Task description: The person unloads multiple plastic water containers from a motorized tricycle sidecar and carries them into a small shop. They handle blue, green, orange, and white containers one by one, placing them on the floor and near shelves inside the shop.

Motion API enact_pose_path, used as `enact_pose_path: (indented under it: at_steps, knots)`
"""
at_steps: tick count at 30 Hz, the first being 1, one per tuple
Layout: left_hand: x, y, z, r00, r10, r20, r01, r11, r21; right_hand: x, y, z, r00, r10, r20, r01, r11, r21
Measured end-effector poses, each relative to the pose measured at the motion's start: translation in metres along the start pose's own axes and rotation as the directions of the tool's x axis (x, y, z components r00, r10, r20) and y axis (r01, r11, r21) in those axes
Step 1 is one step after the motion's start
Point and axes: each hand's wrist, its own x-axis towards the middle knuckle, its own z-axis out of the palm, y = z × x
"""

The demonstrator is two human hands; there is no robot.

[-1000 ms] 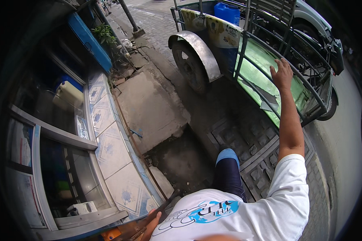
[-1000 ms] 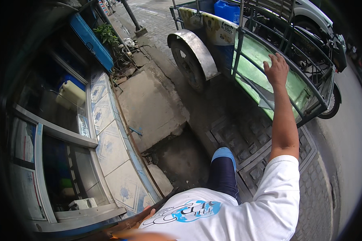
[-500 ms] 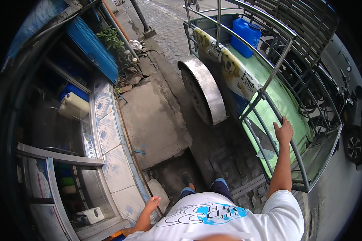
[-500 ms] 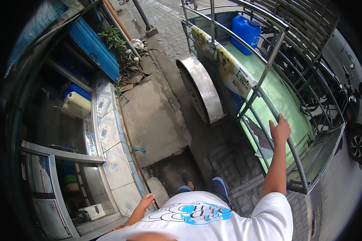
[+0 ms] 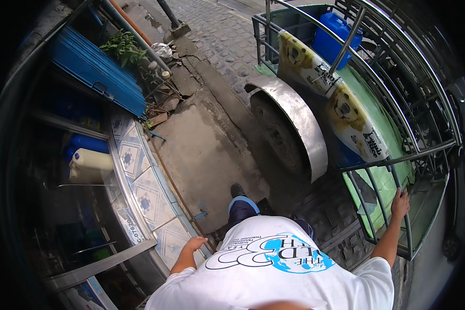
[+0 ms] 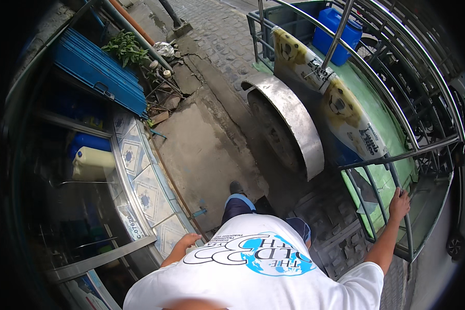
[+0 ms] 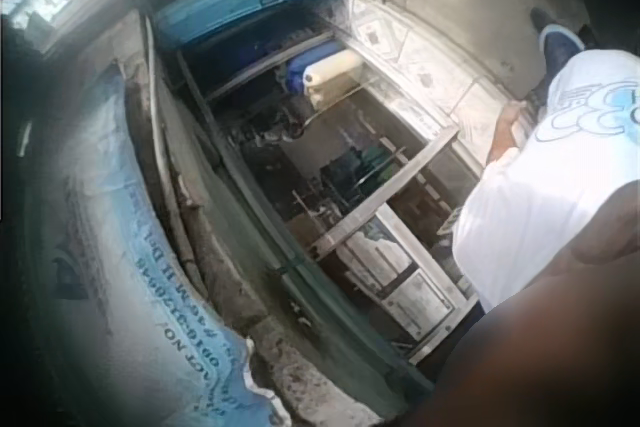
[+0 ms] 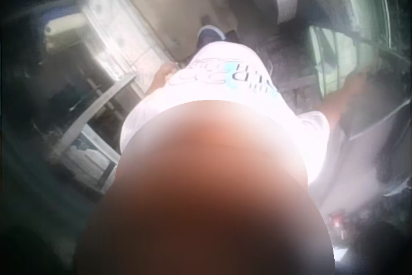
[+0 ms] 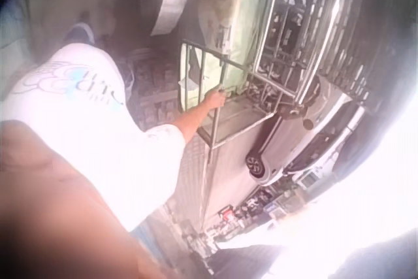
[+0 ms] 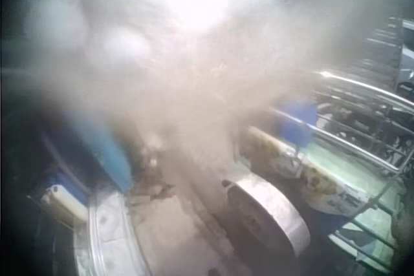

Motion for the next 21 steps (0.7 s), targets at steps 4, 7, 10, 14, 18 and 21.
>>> enact_pose_path:
  at_steps: [4, 7, 10, 14, 18, 21]
  knots:
    - [0.054, 0.132, -0.201, 0.894, 0.216, -0.393, -0.299, 0.94, -0.162, 0.008, -0.029, 0.003, 0.923, 0.349, 0.16, -0.33, 0.934, -0.135]
    - [0.054, 0.247, -0.329, 0.781, 0.354, -0.514, -0.448, 0.892, -0.067, -0.009, -0.075, 0.024, 0.875, 0.469, 0.124, -0.469, 0.883, -0.033]
    - [0.046, 0.34, -0.401, 0.679, 0.435, -0.591, -0.571, 0.819, -0.053, -0.087, -0.166, 0.062, 0.925, 0.109, 0.363, -0.182, 0.968, 0.174]
    - [0.062, 0.403, -0.414, 0.691, 0.494, -0.528, -0.611, 0.789, -0.06, -0.152, -0.373, 0.061, 0.487, -0.478, 0.731, 0.125, 0.867, 0.483]
    - [0.096, 0.396, -0.378, 0.852, 0.413, -0.322, -0.423, 0.905, 0.042, -0.09, -0.582, -0.083, 0.458, -0.84, 0.293, 0.317, 0.462, 0.828]
    - [0.123, 0.356, -0.362, 0.981, 0.191, -0.021, -0.189, 0.979, 0.074, -0.005, -0.666, -0.24, 0.568, -0.747, -0.347, 0.487, -0.036, 0.873]
